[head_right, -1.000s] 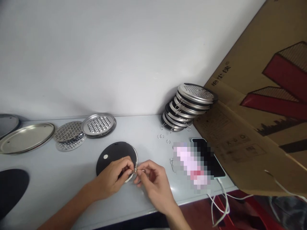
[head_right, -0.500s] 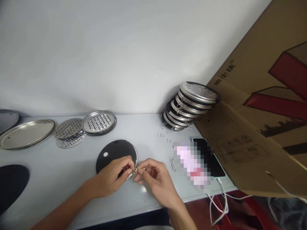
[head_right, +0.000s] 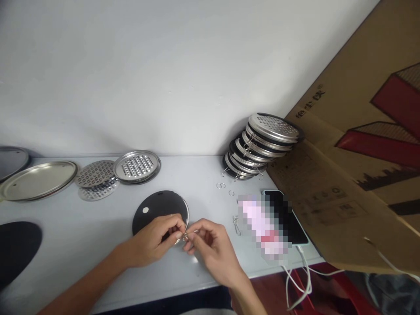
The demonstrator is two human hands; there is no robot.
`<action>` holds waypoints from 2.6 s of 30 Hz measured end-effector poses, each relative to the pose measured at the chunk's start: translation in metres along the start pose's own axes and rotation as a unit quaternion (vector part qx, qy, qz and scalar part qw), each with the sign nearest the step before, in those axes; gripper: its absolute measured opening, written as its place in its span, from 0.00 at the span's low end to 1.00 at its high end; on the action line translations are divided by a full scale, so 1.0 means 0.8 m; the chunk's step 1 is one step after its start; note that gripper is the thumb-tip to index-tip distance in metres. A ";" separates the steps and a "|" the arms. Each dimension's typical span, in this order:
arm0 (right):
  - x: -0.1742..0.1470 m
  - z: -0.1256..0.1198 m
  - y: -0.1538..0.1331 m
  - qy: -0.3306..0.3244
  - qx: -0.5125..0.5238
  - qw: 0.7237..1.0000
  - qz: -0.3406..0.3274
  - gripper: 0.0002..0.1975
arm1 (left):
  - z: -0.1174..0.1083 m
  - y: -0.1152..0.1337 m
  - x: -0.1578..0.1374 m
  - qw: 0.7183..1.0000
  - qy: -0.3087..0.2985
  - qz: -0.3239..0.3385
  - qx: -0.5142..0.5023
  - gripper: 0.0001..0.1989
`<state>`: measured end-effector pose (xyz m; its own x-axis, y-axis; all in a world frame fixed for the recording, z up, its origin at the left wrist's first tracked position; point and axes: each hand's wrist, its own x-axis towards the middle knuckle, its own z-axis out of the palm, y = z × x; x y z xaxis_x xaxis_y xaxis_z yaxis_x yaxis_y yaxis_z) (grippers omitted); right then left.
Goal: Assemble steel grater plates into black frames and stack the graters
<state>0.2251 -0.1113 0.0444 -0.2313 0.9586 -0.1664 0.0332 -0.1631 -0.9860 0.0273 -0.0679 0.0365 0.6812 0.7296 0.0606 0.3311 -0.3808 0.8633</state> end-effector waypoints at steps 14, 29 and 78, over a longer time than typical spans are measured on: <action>0.003 0.025 0.022 0.171 -0.002 0.980 -0.097 0.05 | 0.017 -0.004 0.000 0.990 0.131 -0.009 -0.054 0.05; -0.004 0.023 0.028 0.182 -0.102 0.969 -0.129 0.06 | 0.016 -0.004 -0.002 0.972 0.173 0.109 0.111 0.01; -0.006 0.003 0.032 0.238 0.030 0.968 -0.066 0.11 | -0.004 0.000 -0.014 0.965 0.104 0.097 0.220 0.21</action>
<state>0.2245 -0.1204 0.0199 0.2463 0.9685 -0.0371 -0.0267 -0.0314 -0.9991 0.0179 -0.0742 0.0373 0.6282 0.7009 0.3378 0.4864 -0.6926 0.5326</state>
